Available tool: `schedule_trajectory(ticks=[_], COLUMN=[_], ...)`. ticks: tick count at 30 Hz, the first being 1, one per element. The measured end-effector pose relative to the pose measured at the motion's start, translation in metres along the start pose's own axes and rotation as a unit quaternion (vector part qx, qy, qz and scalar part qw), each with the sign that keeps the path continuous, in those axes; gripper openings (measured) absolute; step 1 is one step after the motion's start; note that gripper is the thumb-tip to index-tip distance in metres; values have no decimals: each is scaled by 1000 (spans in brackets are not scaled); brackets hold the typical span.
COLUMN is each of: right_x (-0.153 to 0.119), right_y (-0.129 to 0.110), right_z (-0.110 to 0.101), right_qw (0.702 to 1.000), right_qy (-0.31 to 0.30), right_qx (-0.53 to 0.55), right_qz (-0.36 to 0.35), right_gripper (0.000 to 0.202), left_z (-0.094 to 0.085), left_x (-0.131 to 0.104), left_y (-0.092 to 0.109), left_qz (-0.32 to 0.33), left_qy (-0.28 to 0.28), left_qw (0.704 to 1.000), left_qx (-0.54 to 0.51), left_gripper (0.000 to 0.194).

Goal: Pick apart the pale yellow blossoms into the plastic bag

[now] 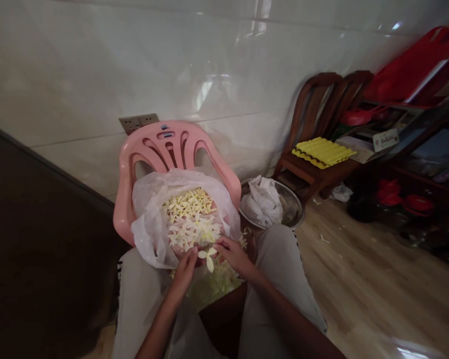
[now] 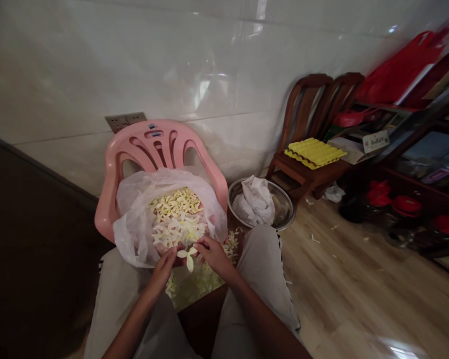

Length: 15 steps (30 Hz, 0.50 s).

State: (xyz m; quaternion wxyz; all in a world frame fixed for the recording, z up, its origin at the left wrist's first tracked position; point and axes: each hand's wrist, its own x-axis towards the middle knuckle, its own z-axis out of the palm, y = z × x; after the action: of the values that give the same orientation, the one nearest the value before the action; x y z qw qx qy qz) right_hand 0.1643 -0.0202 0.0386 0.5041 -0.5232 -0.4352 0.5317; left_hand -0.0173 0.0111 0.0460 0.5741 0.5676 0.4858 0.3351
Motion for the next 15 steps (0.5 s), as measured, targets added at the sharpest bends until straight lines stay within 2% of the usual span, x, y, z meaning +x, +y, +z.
schedule_trajectory(ticks=[2, 4, 7, 11, 13, 15], right_x=[0, -1, -4, -8, -9, -9], right_y=[2, 4, 5, 4, 4, 3], right_z=[3, 6, 10, 10, 9, 7], right_qw=[1000, 999, 998, 992, 986, 979], right_qy=[4, -5, -52, -102, -103, -104], right_qx=[20, 32, 26, -44, -94, -131], right_qz=[1, -1, -10, -58, -92, -117], right_gripper=[30, 29, 25, 30, 29, 27], left_z=[3, 6, 6, -1, -3, -3], left_x=[-1, -1, 1, 7, 9, 10], left_y=[-2, -6, -11, -14, -16, -18], left_qz=[-7, -13, -20, -52, -78, -107], left_qy=[-27, -31, 6, 45, 25, -20], left_qw=[1000, 999, 998, 997, 997, 993], left_qx=[13, 33, 55, 21, -8, -45], left_gripper=[52, 52, 58, 61, 61, 60])
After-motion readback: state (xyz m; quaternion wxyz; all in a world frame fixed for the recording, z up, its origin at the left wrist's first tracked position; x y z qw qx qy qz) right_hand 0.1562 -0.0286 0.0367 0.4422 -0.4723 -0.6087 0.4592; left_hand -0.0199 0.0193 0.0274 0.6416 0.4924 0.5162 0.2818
